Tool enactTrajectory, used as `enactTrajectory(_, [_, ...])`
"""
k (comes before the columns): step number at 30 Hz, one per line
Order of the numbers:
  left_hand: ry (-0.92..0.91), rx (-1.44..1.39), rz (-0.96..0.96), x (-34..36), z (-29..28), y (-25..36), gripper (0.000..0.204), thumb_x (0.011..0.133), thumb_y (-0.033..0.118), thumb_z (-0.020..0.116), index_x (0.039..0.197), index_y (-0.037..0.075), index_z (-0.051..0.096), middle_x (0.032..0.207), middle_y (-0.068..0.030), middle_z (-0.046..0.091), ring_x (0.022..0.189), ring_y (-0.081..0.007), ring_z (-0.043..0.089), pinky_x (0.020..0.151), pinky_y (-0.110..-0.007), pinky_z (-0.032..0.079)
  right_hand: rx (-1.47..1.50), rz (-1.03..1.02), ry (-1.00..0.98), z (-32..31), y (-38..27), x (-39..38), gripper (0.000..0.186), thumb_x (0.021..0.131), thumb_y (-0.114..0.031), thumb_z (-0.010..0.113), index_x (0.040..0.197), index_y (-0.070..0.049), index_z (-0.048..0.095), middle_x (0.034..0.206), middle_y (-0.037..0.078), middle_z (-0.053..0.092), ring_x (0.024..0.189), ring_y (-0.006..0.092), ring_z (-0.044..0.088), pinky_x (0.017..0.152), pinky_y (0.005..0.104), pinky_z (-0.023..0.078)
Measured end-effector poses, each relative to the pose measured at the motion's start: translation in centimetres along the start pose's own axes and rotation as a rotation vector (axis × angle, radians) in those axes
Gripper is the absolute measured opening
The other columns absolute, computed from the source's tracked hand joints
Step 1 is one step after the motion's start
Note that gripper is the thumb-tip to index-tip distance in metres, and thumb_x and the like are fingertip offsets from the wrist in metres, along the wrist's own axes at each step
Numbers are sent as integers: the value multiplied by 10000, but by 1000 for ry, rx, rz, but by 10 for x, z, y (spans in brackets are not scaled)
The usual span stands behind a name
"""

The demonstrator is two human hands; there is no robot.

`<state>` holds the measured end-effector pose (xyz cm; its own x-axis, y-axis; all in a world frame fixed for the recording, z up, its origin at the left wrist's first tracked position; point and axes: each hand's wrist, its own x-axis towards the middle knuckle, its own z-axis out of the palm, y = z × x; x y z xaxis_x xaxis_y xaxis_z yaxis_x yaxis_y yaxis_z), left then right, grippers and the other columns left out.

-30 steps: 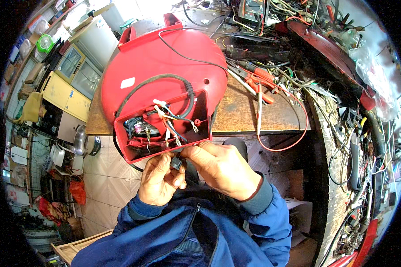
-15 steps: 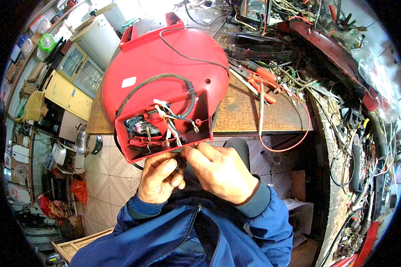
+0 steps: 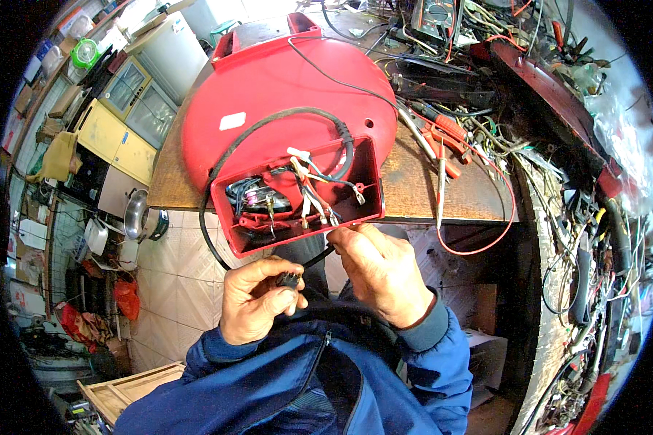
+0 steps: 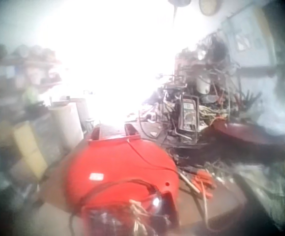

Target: The person uses a multimeter to test electrical continuity and voltage on various wires and connectors inside a red plastic housing. They systematically probe different terminals and wire ends with the multimeter probes, occasionally adjusting the wires with their fingers to ensure contact.

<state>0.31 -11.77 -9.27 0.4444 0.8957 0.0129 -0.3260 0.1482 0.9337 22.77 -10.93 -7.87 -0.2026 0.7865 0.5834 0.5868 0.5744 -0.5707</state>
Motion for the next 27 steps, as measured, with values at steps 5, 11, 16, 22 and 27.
enactTrajectory(5, [47,43,3,8,4,-12,341,905,25,735,1225,-42,638,960,-57,664,772,-94,625,714,-240,539,180,119,99,13,0,-8,243,825,120,658,1045,16,661,867,139,679,776,250,713,672,323,559])
enactTrajectory(11, [101,87,46,14,7,-21,365,865,56,777,1186,-40,631,932,-76,684,762,-148,690,674,-250,565,536,356,199,22,-6,-14,139,923,78,632,1052,65,682,920,115,715,850,174,724,740,279,570])
enactTrajectory(16, [99,-2,13,15,6,-22,345,863,59,778,1163,-35,635,935,-77,683,762,-155,688,689,-271,576,745,440,224,22,-6,-18,169,949,63,615,1103,85,681,973,129,721,883,182,722,784,282,572])
enactTrajectory(22, [56,-30,21,16,8,-25,317,891,45,740,1175,-26,618,977,-115,692,768,-175,685,716,-311,591,800,467,225,21,-6,-18,192,953,43,628,1134,77,684,1024,133,721,912,184,716,828,290,566])
enactTrajectory(27, [5,-160,-27,16,12,-20,277,939,4,684,1200,-35,601,1037,-110,673,853,-145,659,782,-283,568,863,483,227,22,-4,-21,206,957,35,628,1151,73,684,1052,140,721,914,187,713,841,303,563])
